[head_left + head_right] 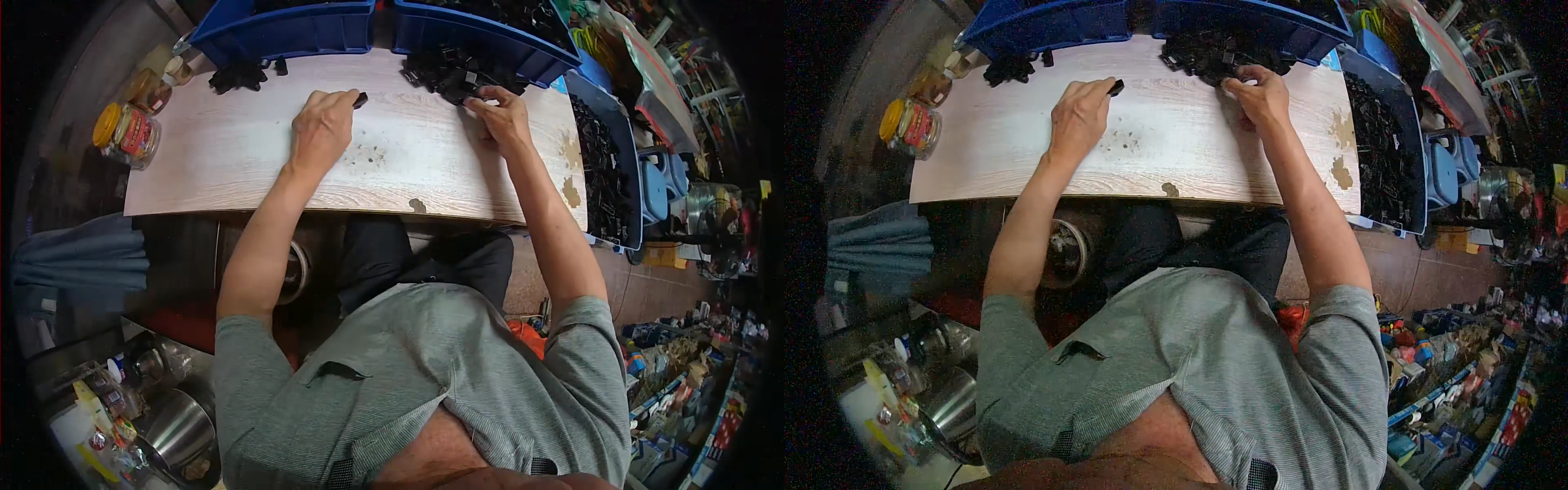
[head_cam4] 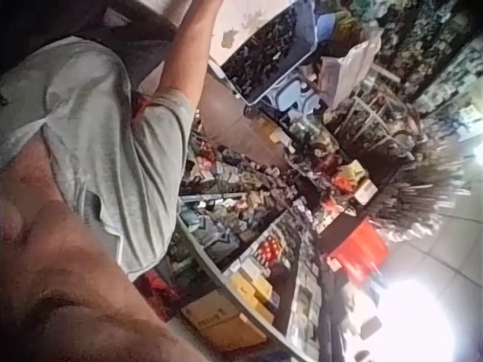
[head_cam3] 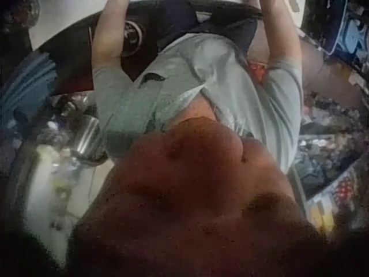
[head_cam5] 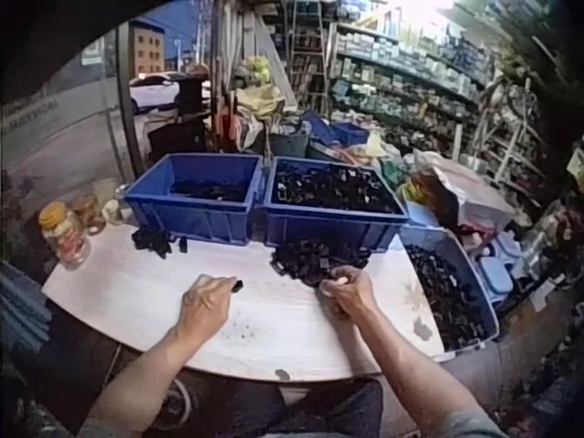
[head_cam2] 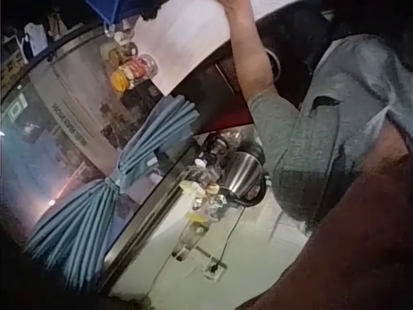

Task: Assembling small black plastic components at a workbench station.

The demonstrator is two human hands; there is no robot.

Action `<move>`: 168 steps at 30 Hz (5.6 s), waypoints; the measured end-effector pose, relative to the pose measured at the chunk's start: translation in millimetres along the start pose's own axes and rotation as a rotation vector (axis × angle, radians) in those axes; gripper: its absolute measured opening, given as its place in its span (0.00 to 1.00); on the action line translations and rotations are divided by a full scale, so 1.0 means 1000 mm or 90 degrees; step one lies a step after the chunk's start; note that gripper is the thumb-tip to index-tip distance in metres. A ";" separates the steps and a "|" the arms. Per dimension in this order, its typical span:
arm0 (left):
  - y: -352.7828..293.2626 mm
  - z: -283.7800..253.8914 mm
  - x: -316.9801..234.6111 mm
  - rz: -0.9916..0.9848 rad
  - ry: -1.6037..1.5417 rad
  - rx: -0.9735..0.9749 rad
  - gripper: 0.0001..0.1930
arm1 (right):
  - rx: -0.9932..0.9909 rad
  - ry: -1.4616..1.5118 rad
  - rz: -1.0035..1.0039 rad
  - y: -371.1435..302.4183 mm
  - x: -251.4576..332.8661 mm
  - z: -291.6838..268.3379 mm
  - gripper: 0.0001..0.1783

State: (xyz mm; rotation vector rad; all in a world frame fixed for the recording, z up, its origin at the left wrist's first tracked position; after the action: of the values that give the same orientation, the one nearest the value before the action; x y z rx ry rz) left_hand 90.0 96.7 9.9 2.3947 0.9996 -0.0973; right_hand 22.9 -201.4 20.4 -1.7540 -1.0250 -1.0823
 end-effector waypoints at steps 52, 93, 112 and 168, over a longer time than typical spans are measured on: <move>0.004 0.021 -0.079 -0.086 -0.535 0.047 0.16 | 0.117 0.041 0.070 -0.058 -0.001 -0.011 0.12; 0.022 0.037 -0.125 0.278 -0.152 0.046 0.16 | 0.209 -0.037 0.042 -0.066 -0.005 0.001 0.13; 0.001 0.034 -0.136 0.182 -0.108 0.081 0.20 | 0.224 -0.101 -0.040 -0.059 -0.015 0.000 0.15; -0.021 -0.038 0.084 -0.226 -0.038 0.004 0.13 | -0.010 0.162 0.104 -0.071 -0.006 -0.031 0.12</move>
State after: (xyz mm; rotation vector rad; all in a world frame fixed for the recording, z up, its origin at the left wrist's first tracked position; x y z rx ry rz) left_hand 130.9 182.0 10.9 2.1823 1.3864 -0.2987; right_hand -52.0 -207.2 39.5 -1.6312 -0.7070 -1.1750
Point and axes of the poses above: each hand's wrist, its own y-axis towards the middle knuckle, its own z-axis out of the palm, x = y × z, the point moved 3 cm from there along y, towards the middle knuckle, and after that the axes turned 11 degrees about x, right-handed, at the moved point
